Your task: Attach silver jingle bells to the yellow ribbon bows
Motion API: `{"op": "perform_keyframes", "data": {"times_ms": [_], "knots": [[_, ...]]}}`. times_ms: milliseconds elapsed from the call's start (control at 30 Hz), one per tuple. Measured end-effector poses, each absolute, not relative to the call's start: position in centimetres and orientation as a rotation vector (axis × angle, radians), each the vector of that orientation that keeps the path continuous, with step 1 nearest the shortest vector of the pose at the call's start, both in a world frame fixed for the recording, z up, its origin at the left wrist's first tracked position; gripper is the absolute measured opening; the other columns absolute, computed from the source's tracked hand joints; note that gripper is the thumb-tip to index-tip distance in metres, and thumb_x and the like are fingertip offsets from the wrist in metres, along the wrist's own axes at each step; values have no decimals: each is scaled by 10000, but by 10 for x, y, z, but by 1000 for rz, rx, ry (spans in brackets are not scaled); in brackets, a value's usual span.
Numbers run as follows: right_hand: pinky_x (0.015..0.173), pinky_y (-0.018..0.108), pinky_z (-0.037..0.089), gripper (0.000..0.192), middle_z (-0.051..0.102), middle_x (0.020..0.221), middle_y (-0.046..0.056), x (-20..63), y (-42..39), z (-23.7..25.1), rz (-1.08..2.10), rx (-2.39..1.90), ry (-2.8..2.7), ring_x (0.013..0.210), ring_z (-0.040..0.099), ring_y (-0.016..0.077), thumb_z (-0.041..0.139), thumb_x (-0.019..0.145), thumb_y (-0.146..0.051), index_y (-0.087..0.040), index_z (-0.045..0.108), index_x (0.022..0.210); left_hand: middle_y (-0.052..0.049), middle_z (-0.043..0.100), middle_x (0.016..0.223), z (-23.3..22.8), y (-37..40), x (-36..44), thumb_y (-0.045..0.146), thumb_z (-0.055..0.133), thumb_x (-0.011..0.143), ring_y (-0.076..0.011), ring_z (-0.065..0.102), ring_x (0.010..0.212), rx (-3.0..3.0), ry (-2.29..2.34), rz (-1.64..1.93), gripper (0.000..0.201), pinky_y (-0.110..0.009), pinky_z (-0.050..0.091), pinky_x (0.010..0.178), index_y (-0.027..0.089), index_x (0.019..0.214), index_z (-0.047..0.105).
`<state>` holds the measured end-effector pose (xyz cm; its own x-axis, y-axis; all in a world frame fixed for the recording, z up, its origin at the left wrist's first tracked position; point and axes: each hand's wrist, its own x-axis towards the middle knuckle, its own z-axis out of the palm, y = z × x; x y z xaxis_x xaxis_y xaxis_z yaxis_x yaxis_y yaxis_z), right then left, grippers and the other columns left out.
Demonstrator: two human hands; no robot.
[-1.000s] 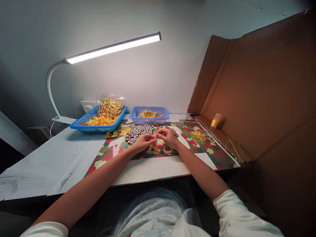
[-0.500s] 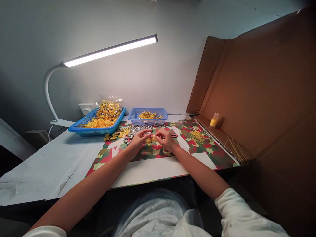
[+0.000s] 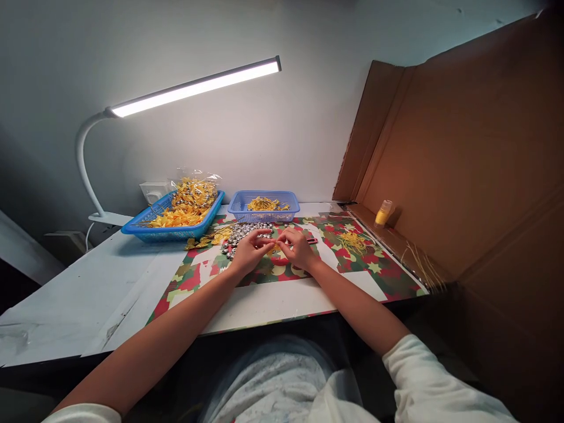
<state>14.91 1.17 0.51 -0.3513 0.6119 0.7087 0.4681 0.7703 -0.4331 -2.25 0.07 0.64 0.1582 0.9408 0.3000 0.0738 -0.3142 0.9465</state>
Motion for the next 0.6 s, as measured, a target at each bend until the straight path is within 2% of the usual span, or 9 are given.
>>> {"op": "perform_keyframes", "data": {"times_ms": [133,333,433,600], "knots": [[769,323,348,101,594,783,21,149,11,2,139,-854,-2115,783,542,167,525,836,-160,-190,564,748,-57,740,788,8,-2,-24,354,712,684,-197,671,662,1851,1179,1246,389,-268,470,570,174,1011,602],[763,327,356,97,604,806,25,145,10,-1,210,-862,-2132,824,546,178,528,838,-155,-193,581,765,-20,704,744,8,-2,-24,324,684,694,-183,655,694,1999,1168,1191,236,-271,466,627,191,863,585],[712,300,390,93,591,789,20,145,15,-2,402,-835,-2005,780,540,161,534,839,-190,-193,584,761,-12,666,741,5,2,-25,363,680,694,-165,631,682,1902,1088,1215,243,-259,460,612,191,767,524],[690,279,417,66,601,872,26,149,26,-7,678,-853,-1996,793,536,148,568,807,-234,-184,592,842,-8,638,697,1,6,-28,388,695,674,-157,592,676,1830,1026,1183,326,-249,434,597,196,675,431]]}}
